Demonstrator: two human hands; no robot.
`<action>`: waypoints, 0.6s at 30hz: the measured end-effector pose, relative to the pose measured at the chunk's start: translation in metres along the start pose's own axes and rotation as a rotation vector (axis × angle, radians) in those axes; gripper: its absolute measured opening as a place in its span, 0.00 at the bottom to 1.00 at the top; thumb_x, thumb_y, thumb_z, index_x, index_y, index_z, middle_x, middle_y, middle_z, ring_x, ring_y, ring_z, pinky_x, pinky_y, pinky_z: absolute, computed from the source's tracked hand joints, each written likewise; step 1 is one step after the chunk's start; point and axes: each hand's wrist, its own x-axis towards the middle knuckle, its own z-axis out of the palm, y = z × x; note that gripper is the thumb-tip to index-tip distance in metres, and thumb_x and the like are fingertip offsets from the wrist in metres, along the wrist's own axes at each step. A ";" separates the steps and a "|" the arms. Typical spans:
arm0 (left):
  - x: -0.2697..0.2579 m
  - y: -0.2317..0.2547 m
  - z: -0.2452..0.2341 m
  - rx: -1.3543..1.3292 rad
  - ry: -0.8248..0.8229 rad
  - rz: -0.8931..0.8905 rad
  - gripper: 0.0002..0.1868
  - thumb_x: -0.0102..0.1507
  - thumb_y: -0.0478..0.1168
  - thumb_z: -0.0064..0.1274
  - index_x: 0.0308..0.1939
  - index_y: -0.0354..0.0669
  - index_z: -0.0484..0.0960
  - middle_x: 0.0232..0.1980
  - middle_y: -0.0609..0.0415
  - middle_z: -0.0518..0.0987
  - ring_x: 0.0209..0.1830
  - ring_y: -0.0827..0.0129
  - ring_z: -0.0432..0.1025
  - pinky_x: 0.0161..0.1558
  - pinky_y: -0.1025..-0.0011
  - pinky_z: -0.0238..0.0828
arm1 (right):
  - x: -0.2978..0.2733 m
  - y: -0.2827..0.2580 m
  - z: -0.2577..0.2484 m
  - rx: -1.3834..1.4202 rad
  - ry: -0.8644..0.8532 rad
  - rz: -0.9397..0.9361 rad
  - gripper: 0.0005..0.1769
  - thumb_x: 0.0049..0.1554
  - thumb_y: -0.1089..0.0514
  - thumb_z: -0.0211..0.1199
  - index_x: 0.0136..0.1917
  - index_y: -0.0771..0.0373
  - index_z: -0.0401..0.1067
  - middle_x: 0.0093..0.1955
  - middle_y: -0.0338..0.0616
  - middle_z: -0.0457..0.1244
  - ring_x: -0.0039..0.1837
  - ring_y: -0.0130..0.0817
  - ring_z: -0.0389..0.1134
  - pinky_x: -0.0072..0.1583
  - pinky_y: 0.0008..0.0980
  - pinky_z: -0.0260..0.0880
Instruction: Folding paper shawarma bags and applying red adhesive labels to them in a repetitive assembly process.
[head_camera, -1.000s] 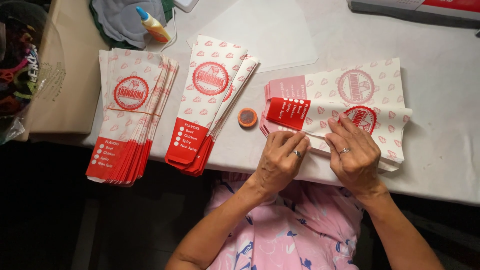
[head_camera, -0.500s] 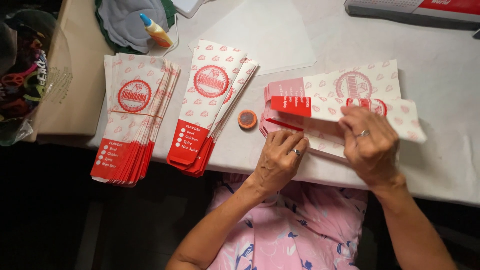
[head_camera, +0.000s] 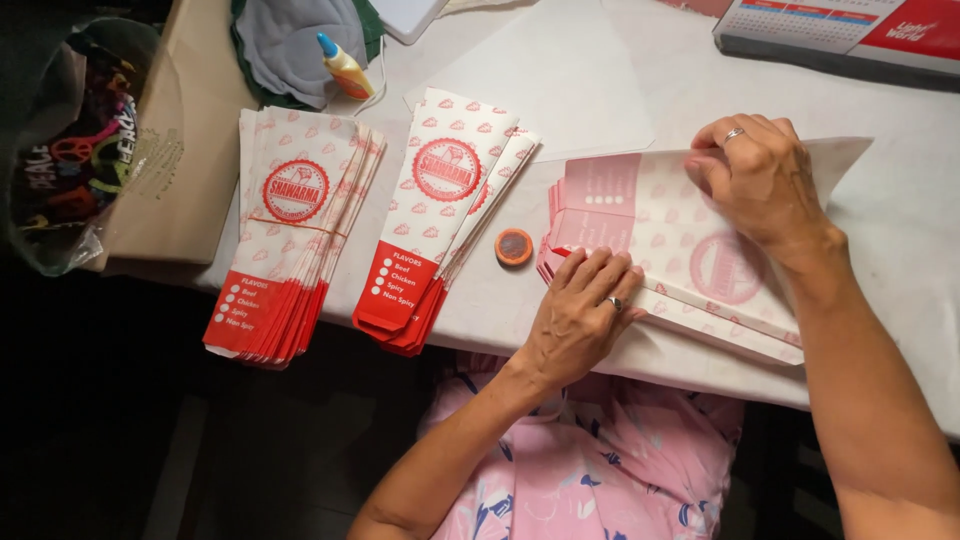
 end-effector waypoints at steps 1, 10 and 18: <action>-0.001 -0.001 0.001 -0.001 0.001 -0.003 0.20 0.73 0.47 0.47 0.59 0.33 0.77 0.63 0.41 0.76 0.64 0.48 0.70 0.71 0.50 0.61 | 0.001 0.004 0.003 0.000 -0.002 -0.002 0.07 0.56 0.65 0.70 0.48 0.65 0.73 0.46 0.45 0.69 0.49 0.47 0.68 0.58 0.44 0.63; -0.005 -0.006 0.006 0.032 0.034 0.045 0.19 0.73 0.47 0.50 0.59 0.34 0.78 0.63 0.42 0.78 0.65 0.48 0.72 0.70 0.50 0.64 | 0.001 0.016 0.004 0.167 -0.126 0.162 0.05 0.61 0.60 0.71 0.47 0.63 0.78 0.45 0.41 0.72 0.53 0.50 0.69 0.66 0.43 0.65; -0.009 -0.006 0.010 0.061 0.035 0.045 0.20 0.73 0.46 0.51 0.63 0.35 0.78 0.69 0.43 0.73 0.70 0.44 0.68 0.72 0.49 0.64 | -0.005 0.029 0.010 0.125 -0.073 0.160 0.06 0.61 0.60 0.75 0.49 0.61 0.79 0.45 0.42 0.71 0.50 0.48 0.69 0.60 0.43 0.67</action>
